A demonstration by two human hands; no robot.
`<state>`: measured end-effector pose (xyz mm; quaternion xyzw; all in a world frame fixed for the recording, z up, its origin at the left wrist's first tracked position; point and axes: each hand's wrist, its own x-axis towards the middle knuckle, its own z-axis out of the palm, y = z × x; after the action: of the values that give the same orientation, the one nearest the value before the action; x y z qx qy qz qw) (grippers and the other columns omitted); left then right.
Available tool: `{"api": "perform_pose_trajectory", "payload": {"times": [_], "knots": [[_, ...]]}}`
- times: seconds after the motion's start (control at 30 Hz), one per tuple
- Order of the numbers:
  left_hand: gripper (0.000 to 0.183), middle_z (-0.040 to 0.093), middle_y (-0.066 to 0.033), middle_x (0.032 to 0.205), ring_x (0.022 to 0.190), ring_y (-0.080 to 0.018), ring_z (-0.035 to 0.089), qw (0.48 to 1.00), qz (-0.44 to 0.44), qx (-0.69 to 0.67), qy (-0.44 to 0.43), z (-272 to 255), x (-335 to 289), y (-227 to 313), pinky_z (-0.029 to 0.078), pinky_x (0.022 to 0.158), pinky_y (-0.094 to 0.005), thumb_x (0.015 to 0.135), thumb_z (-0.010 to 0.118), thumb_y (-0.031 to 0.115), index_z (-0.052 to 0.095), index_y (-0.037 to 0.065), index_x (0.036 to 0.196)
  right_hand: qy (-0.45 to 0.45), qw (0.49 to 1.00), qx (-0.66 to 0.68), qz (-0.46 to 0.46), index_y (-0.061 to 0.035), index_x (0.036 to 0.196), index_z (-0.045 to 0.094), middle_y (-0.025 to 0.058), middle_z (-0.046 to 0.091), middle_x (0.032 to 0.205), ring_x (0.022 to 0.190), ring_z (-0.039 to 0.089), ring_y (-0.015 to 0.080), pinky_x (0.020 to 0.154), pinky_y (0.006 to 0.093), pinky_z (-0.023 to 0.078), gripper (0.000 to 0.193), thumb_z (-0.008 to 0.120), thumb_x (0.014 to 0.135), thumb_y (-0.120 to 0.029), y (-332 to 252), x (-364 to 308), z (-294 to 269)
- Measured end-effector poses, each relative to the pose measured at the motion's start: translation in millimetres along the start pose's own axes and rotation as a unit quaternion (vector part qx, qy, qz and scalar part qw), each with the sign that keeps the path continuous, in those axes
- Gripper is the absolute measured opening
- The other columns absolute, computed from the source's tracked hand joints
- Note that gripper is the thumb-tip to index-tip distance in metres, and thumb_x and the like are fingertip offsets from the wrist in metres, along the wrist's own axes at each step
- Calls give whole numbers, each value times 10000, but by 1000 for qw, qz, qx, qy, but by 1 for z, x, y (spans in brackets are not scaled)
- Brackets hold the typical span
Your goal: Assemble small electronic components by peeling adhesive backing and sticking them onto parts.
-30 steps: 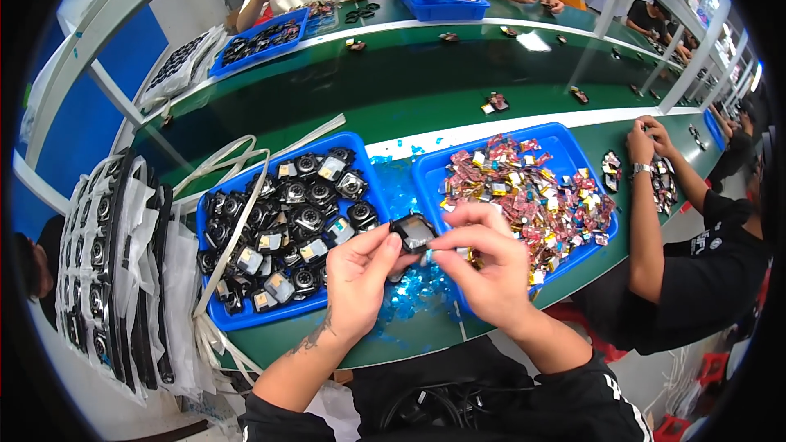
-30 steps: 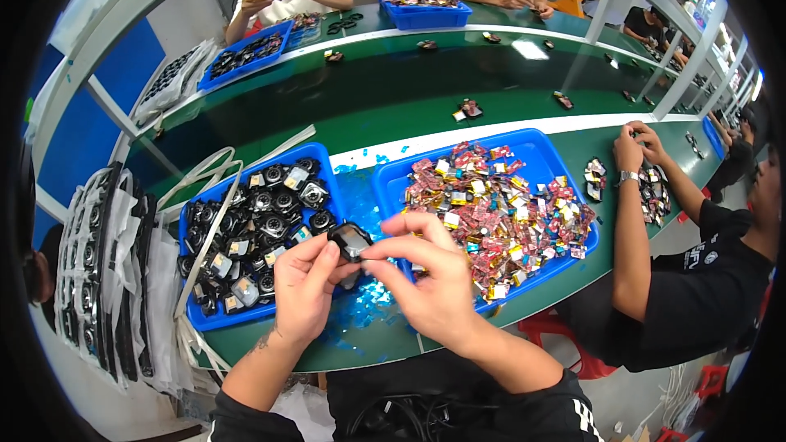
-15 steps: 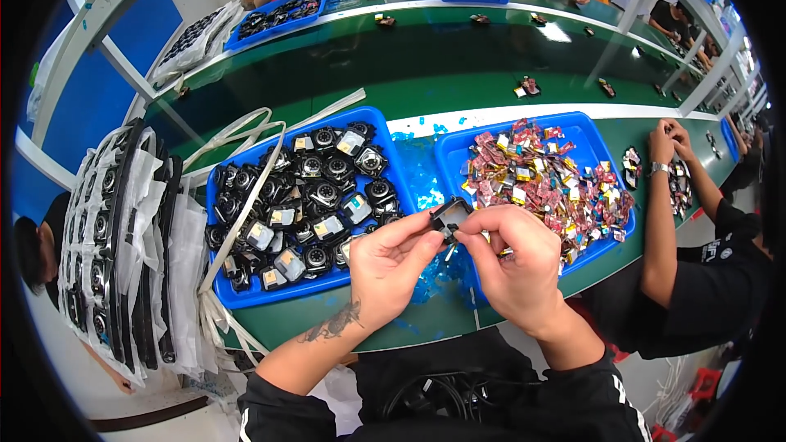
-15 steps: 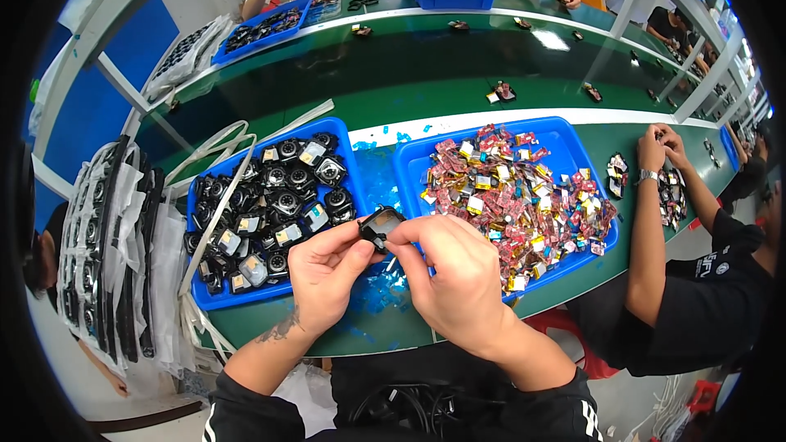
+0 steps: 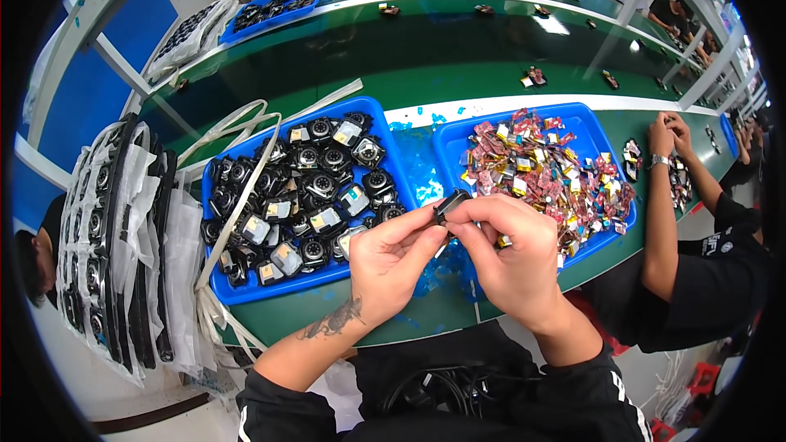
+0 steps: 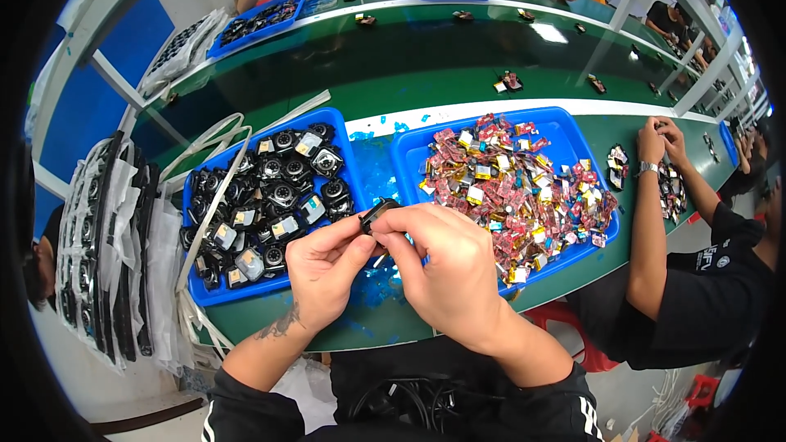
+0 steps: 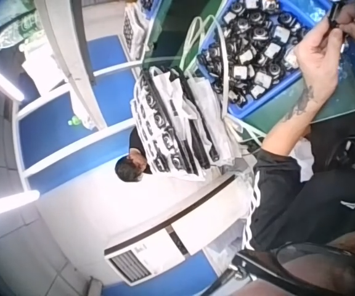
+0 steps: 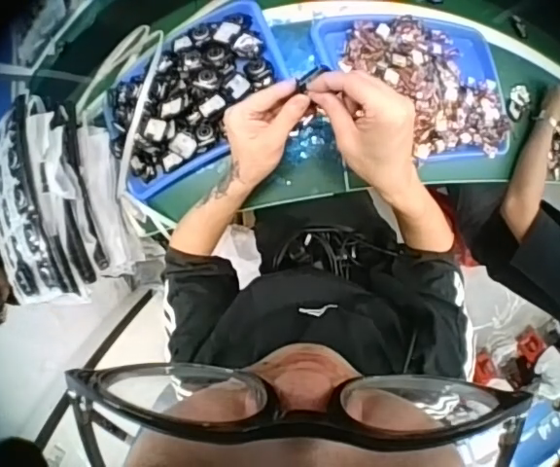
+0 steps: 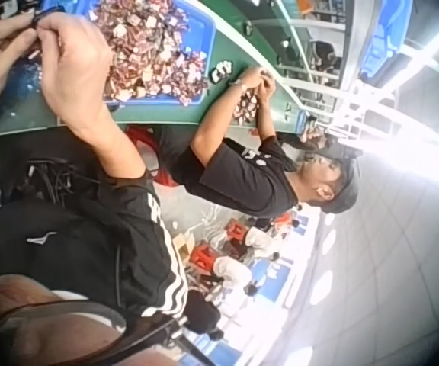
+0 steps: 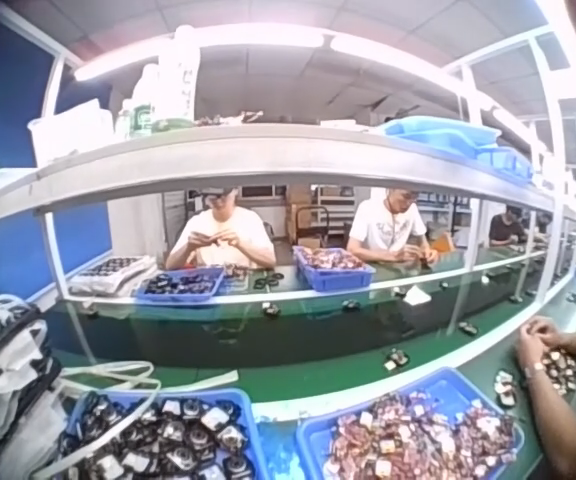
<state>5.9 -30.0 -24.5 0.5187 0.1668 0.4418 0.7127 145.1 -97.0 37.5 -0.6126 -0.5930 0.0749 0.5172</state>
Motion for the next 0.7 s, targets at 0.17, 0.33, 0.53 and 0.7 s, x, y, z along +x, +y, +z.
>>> {"api": "perform_pose_trajectory", "payload": {"times": [0.17, 0.33, 0.53, 0.7], "knots": [[294, 673, -159, 1093, 957, -159, 656, 999, -13, 47, -3, 1, 1, 4, 551, 839, -270, 898, 635, -47, 608, -86, 1189, -37, 999, -13, 25, -18, 855, 682, 73, 654, 738, 558, 558, 153, 512, 280, 438, 110, 709, 762, 34, 0, 4, -7], [267, 684, -156, 1059, 922, -155, 663, 997, -10, 81, -8, 1, -1, 7, 556, 814, -266, 892, 643, -48, 630, -88, 1156, -40, 998, -5, 39, -33, 761, 621, 63, 623, 688, 548, 572, 201, 545, 319, 438, 131, 749, 735, -20, 1, 4, -10], [247, 682, -172, 1044, 939, -182, 666, 998, -10, 46, -33, -1, -1, 8, 577, 836, -304, 885, 641, -63, 634, -101, 1129, -18, 997, -72, -34, -43, 662, 500, 29, 514, 619, 584, 497, 135, 534, 274, 386, 298, 796, 680, -5, 1, 4, -16], [249, 674, -180, 1065, 940, -198, 675, 996, -27, 78, -44, 0, 0, 7, 586, 832, -319, 902, 618, -56, 613, -108, 1145, -64, 996, -18, 55, -49, 695, 490, 4, 466, 673, 610, 441, 108, 574, 264, 381, 279, 763, 725, 2, 3, 4, -18]]}}
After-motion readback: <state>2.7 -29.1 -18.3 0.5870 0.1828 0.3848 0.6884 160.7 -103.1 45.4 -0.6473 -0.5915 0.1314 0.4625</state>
